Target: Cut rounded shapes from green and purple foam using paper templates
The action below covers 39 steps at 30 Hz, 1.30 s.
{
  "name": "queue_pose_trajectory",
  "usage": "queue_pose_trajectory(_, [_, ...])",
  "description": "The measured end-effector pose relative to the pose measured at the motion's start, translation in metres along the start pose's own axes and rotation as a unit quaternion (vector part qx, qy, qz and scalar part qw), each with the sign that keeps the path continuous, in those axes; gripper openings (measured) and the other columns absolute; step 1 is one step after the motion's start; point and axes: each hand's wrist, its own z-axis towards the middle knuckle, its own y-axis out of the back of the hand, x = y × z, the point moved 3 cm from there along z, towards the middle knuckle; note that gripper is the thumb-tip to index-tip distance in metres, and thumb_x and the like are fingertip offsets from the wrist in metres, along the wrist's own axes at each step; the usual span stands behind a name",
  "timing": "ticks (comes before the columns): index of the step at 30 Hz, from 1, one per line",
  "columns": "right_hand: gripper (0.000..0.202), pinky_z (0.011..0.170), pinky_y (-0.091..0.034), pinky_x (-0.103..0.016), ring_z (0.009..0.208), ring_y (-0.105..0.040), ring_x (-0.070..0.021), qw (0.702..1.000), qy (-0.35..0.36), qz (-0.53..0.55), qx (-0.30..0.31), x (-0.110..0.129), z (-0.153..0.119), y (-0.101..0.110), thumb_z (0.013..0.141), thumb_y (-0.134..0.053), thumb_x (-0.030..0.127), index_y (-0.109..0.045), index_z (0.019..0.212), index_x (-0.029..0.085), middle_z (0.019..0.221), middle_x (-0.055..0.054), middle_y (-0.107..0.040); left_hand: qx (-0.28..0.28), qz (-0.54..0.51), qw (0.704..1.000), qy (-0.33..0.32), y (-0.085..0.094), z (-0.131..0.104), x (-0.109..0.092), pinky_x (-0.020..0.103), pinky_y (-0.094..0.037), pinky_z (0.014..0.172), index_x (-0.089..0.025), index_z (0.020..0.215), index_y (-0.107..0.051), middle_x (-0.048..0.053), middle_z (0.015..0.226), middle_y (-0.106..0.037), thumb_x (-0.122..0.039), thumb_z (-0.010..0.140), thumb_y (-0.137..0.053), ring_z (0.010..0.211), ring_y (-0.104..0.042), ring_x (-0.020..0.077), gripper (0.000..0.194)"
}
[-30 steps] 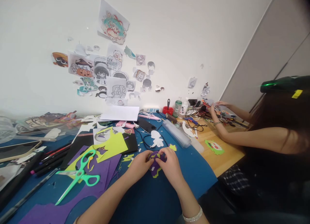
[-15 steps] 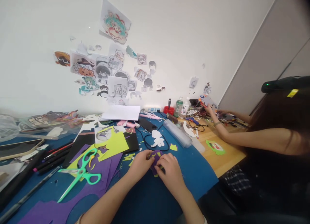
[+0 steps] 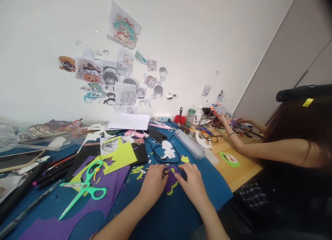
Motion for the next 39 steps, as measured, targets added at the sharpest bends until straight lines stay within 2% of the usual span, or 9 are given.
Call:
queue_pose_trajectory(3, [0.021,0.072,-0.036,-0.031,0.088,-0.048,-0.0237,0.999,-0.011,0.001,0.049,0.006,0.0,-0.009,0.072,-0.063,0.028,-0.06,0.092,0.02,0.092,-0.005,-0.058,0.006,0.01,1.0,0.004,-0.001,0.001,0.0,0.036,-0.038,0.078,-0.013,0.091,-0.062,0.01,0.091,-0.061,-0.016,0.073,-0.046,0.089,-0.05,0.0258,0.024])
queue_pose_trajectory(5, [0.019,0.071,-0.037,-0.031,0.087,-0.048,-0.0231,0.998,-0.027,0.011,0.058,0.007,-0.002,-0.012,0.071,-0.063,0.024,-0.059,0.089,0.019,0.092,-0.005,-0.057,0.011,0.008,1.0,0.013,-0.003,0.0,0.0,0.034,-0.038,0.076,-0.014,0.089,-0.061,0.01,0.09,-0.061,-0.013,0.072,-0.046,0.087,-0.051,0.0247,0.023])
queue_pose_trajectory(9, [0.016,0.072,-0.037,-0.03,0.085,-0.048,-0.0216,0.998,-0.035,0.04,0.039,0.008,-0.006,-0.011,0.071,-0.061,0.02,-0.057,0.086,0.019,0.09,-0.004,-0.056,0.018,-0.012,0.999,0.026,-0.009,-0.003,-0.003,0.029,-0.04,0.07,-0.016,0.09,-0.059,0.007,0.087,-0.061,-0.008,0.069,-0.046,0.085,-0.053,0.0213,0.025])
queue_pose_trajectory(13, [0.014,0.072,-0.037,-0.03,0.084,-0.049,-0.0217,0.998,-0.04,0.05,0.027,0.01,-0.008,-0.009,0.071,-0.06,0.018,-0.056,0.085,0.019,0.088,-0.004,-0.057,0.006,-0.016,1.0,0.014,-0.011,-0.008,-0.009,0.03,-0.038,0.078,-0.015,0.088,-0.057,0.009,0.094,-0.058,-0.003,0.067,-0.045,0.091,-0.05,0.0214,0.027])
queue_pose_trajectory(21, [0.017,0.07,-0.037,-0.029,0.083,-0.051,-0.0214,0.996,-0.047,0.068,0.034,0.007,-0.005,-0.015,0.069,-0.062,0.018,-0.058,0.086,0.019,0.088,-0.003,-0.059,0.011,-0.089,0.995,0.053,-0.009,-0.006,-0.01,0.027,-0.041,0.072,-0.017,0.082,-0.056,0.006,0.088,-0.052,-0.005,0.062,-0.051,0.082,-0.051,0.018,0.023])
queue_pose_trajectory(28, [0.018,0.071,-0.039,-0.028,0.083,-0.053,-0.0199,0.995,-0.029,0.082,0.043,0.006,-0.006,-0.012,0.068,-0.063,0.019,-0.06,0.086,0.021,0.088,-0.002,-0.061,-0.014,-0.143,0.988,0.053,-0.003,-0.003,-0.008,0.026,-0.041,0.079,-0.016,0.08,-0.056,0.006,0.09,-0.053,0.001,0.059,-0.045,0.089,-0.051,0.0177,0.028])
queue_pose_trajectory(32, [0.015,0.068,-0.042,-0.024,0.075,-0.057,-0.0157,0.99,-0.026,0.082,0.111,-0.004,0.017,0.003,0.074,-0.056,0.018,-0.063,0.086,0.02,0.086,-0.002,-0.063,0.008,-0.139,0.989,0.057,0.001,-0.001,-0.004,0.03,-0.041,0.08,-0.016,0.085,-0.056,0.007,0.093,-0.057,-0.001,0.061,-0.046,0.091,-0.052,0.0198,0.03])
queue_pose_trajectory(35, [0.021,0.074,-0.041,-0.026,0.088,-0.058,-0.0176,0.99,-0.034,-0.078,0.111,-0.013,0.048,0.013,0.079,-0.049,0.017,-0.063,0.094,0.02,0.097,-0.005,-0.063,0.027,-0.147,0.987,0.065,0.003,-0.001,-0.002,0.03,-0.044,0.075,-0.016,0.089,-0.057,0.007,0.094,-0.061,-0.004,0.063,-0.048,0.088,-0.055,0.0206,0.03])
queue_pose_trajectory(39, [0.02,0.066,-0.042,-0.028,0.084,-0.06,-0.0235,0.975,-0.058,-0.151,0.156,-0.021,0.077,0.008,0.07,-0.055,0.009,-0.065,0.086,0.014,0.091,-0.013,-0.064,0.037,-0.171,0.982,0.076,0.003,-0.003,-0.002,0.028,-0.046,0.07,-0.017,0.095,-0.056,0.007,0.098,-0.062,-0.009,0.066,-0.048,0.087,-0.058,0.0202,0.031])
